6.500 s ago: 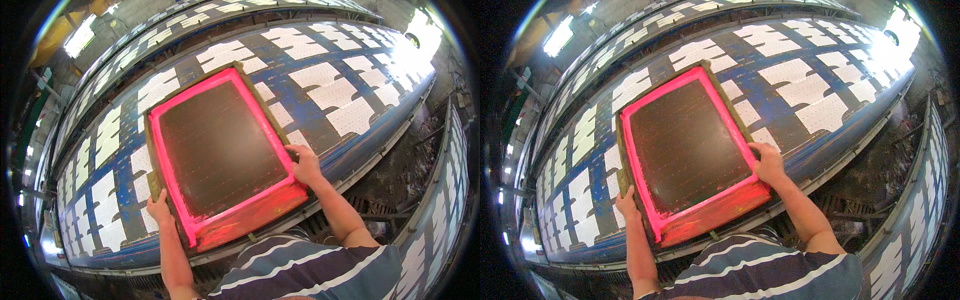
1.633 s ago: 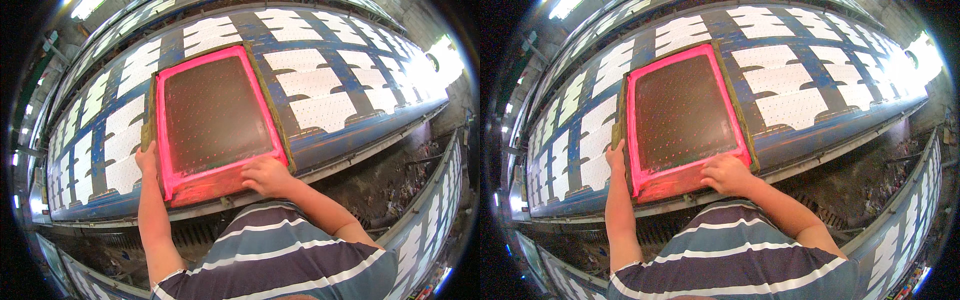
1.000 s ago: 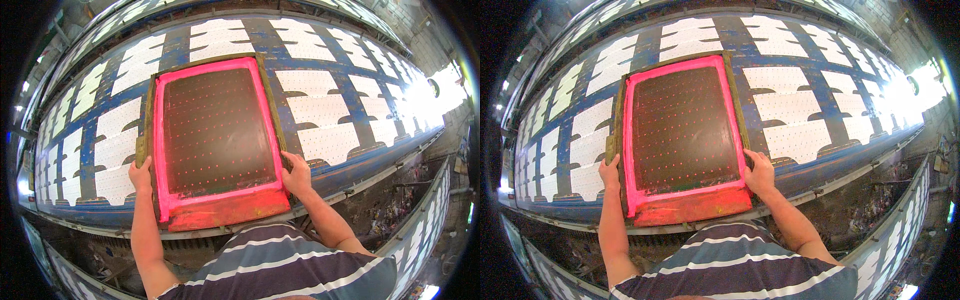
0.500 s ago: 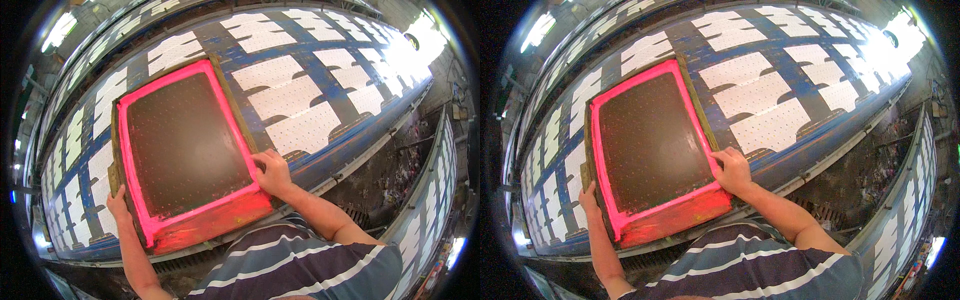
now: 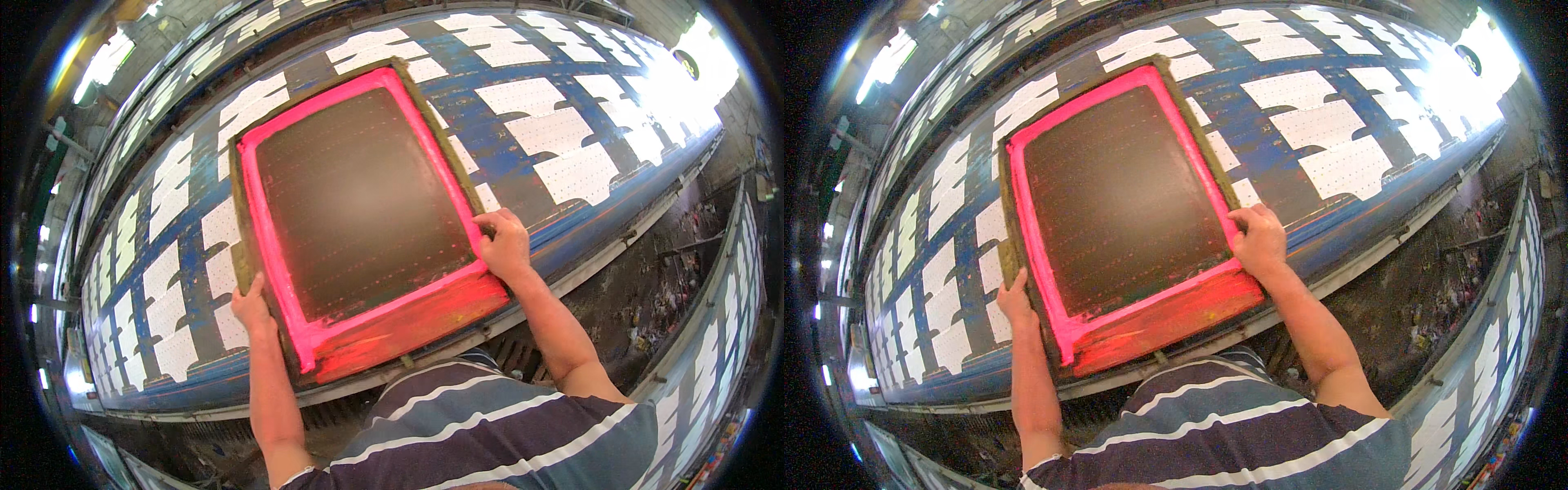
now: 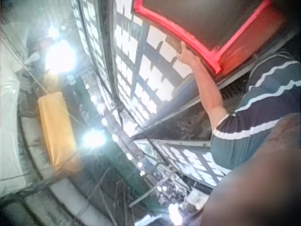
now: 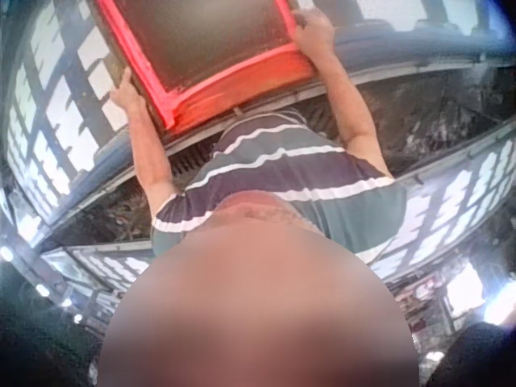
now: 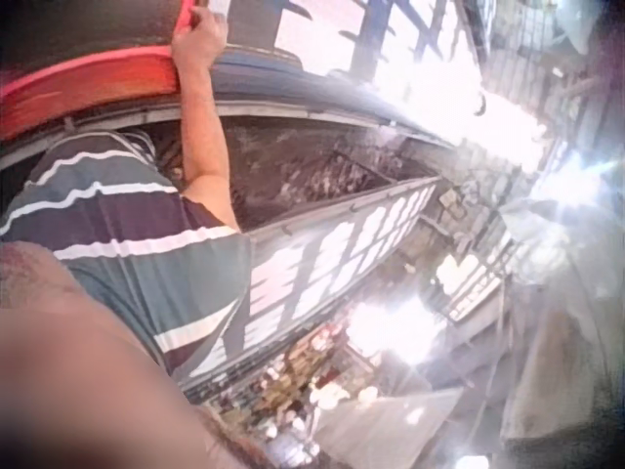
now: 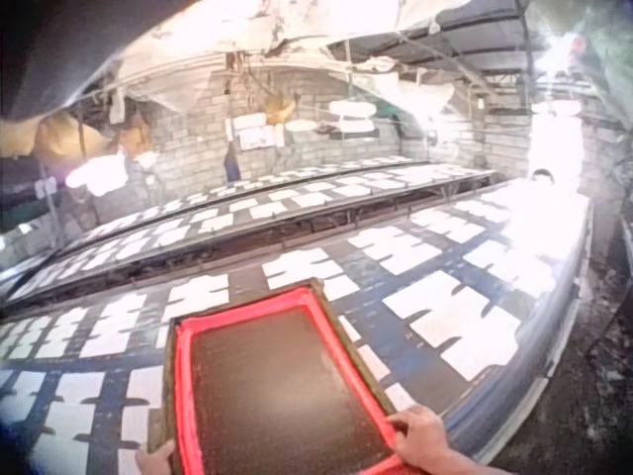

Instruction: The person uses a pink squeegee to pull ink across a screen-printing frame placed over a flat surface with a repeating pattern. The person repeatedly repositions the frame and pulls the squeegee across the screen to transfer ink onto the surface below.

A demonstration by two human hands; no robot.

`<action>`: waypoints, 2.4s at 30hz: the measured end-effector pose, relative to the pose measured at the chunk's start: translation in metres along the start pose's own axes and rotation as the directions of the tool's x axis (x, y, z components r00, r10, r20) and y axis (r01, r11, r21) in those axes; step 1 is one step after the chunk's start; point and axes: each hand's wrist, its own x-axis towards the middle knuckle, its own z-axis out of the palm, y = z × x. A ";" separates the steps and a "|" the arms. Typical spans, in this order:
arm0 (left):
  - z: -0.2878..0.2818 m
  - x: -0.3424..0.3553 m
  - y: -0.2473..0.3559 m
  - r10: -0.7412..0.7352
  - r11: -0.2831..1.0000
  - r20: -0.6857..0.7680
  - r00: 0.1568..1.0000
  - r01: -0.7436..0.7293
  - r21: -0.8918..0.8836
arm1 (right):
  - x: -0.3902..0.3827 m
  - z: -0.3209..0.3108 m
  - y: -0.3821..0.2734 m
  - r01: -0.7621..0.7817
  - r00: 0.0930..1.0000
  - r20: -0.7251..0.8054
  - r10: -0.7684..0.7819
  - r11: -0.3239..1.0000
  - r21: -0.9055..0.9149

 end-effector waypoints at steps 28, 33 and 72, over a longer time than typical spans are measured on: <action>0.130 -0.090 -0.006 -0.013 0.975 -0.041 0.999 0.022 0.222 | -0.053 -0.104 0.013 0.491 0.573 0.586 -0.573 0.812 0.314; 0.129 -0.091 -0.007 0.056 0.964 -0.052 0.997 -0.041 0.263 | -0.059 -0.083 -0.016 0.641 0.604 0.531 -0.594 0.758 0.120; 0.129 -0.095 0.004 0.151 0.961 0.007 0.988 -0.149 0.231 | 0.198 0.132 -0.022 0.716 0.683 0.424 -0.595 0.660 -0.228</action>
